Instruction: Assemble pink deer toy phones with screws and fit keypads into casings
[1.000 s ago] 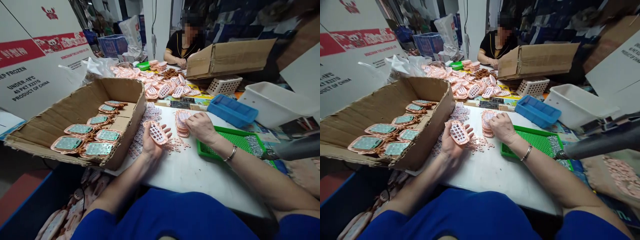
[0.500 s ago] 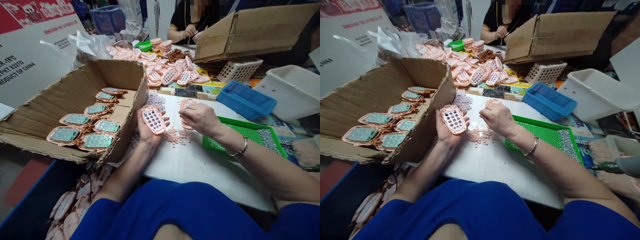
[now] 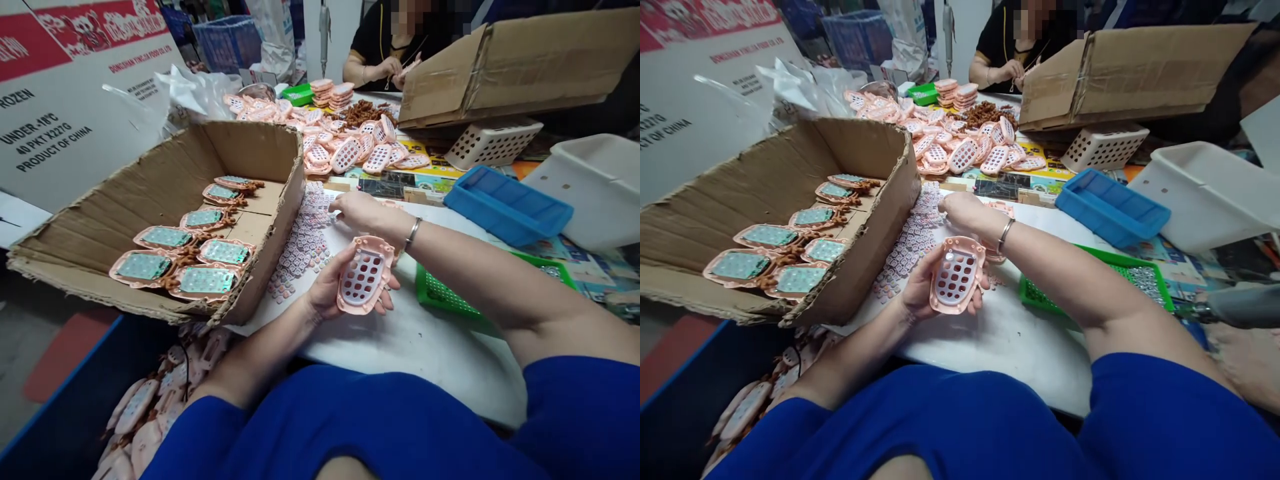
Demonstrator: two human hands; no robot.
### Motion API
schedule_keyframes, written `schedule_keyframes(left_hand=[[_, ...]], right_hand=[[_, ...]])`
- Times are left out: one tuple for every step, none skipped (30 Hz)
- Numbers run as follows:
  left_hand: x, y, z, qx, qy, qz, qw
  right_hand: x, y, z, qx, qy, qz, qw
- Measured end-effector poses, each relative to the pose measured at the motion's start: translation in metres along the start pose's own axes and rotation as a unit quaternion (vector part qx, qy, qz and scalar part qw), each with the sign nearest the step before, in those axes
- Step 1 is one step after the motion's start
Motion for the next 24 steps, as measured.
schedule_keyframes(left_hand=[[0.002, -0.001, 0.000, -0.003, 0.000, -0.009, 1.000], [0.004, -0.002, 0.000, -0.007, 0.002, -0.017, 1.000], [0.006, -0.004, 0.000, -0.011, 0.007, -0.025, 1.000], [0.009, -0.005, 0.000, -0.014, 0.012, -0.030, 0.999], [0.010, -0.006, 0.000, -0.017, 0.018, -0.031, 0.999], [0.011, -0.007, 0.001, -0.019, 0.022, -0.025, 0.999], [0.012, -0.007, 0.002, -0.023, 0.026, -0.011, 0.999], [0.013, -0.007, 0.004, -0.027, 0.032, 0.007, 0.999], [0.013, -0.008, 0.005, -0.034, 0.041, 0.029, 0.998], [0.013, -0.008, 0.007, -0.044, 0.055, 0.056, 0.996], [0.013, -0.008, 0.008, -0.055, 0.071, 0.086, 0.992], [0.013, -0.008, 0.010, -0.066, 0.085, 0.119, 0.987], [0.013, -0.008, 0.011, -0.080, 0.098, 0.154, 0.980], [0.014, -0.008, 0.011, -0.095, 0.107, 0.189, 0.971], [0.015, -0.009, 0.011, -0.112, 0.113, 0.223, 0.962], [0.015, -0.009, 0.011, -0.129, 0.116, 0.252, 0.952], [0.015, -0.010, 0.010, -0.147, 0.119, 0.274, 0.943], [0.014, -0.011, 0.008, -0.162, 0.122, 0.287, 0.936], [0.013, -0.012, 0.007, -0.174, 0.126, 0.288, 0.933], [0.011, -0.012, 0.005, -0.185, 0.130, 0.279, 0.933], [0.009, -0.013, 0.003, -0.194, 0.136, 0.264, 0.935], [0.007, -0.014, 0.002, -0.202, 0.144, 0.252, 0.936], [0.005, -0.014, 0.000, -0.207, 0.152, 0.245, 0.935], [0.003, -0.014, -0.001, -0.210, 0.161, 0.244, 0.933]], right_hand=[[-0.003, -0.006, -0.001, 0.005, 0.000, -0.004, 1.000], [-0.005, -0.012, -0.003, 0.008, 0.001, -0.007, 1.000], [-0.008, -0.016, -0.005, 0.010, 0.000, -0.011, 1.000], [-0.010, -0.019, -0.007, 0.009, 0.000, -0.013, 1.000], [-0.011, -0.022, -0.008, 0.006, -0.002, -0.013, 1.000], [-0.011, -0.023, -0.009, 0.001, -0.004, -0.012, 1.000], [-0.009, -0.024, -0.009, -0.006, -0.007, -0.008, 1.000], [-0.007, -0.023, -0.009, -0.016, -0.011, -0.002, 1.000], [-0.003, -0.021, -0.008, -0.025, -0.016, 0.009, 1.000], [0.001, -0.017, -0.006, -0.035, -0.022, 0.024, 0.999], [0.006, -0.011, -0.004, -0.044, -0.029, 0.043, 0.998], [0.010, -0.005, -0.001, -0.052, -0.030, 0.062, 0.996], [0.015, 0.004, 0.002, -0.058, -0.042, 0.083, 0.994], [0.018, 0.013, 0.004, -0.062, -0.077, 0.108, 0.989], [0.020, 0.024, 0.007, -0.066, -0.141, 0.135, 0.979], [0.020, 0.035, 0.009, -0.068, -0.227, 0.160, 0.958], [0.018, 0.046, 0.010, -0.065, -0.324, 0.182, 0.926], [0.015, 0.057, 0.009, -0.058, -0.414, 0.197, 0.887], [0.011, 0.067, 0.007, -0.050, -0.484, 0.205, 0.849], [0.005, 0.075, 0.004, -0.042, -0.521, 0.204, 0.828], [-0.002, 0.083, -0.001, -0.034, -0.531, 0.205, 0.821], [-0.008, 0.089, -0.006, -0.024, -0.518, 0.211, 0.829], [-0.014, 0.094, -0.012, -0.011, -0.484, 0.219, 0.847], [-0.020, 0.097, -0.017, 0.007, -0.432, 0.227, 0.873]])
Point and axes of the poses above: each hand's wrist, its own y-axis away from the middle knuckle, its own x-axis out of the back of the hand, z = x × y, the point moved 1 cm from there along -y, towards the middle knuckle, and after that the axes turned 5 degrees about -y, right-handed, at the moved point
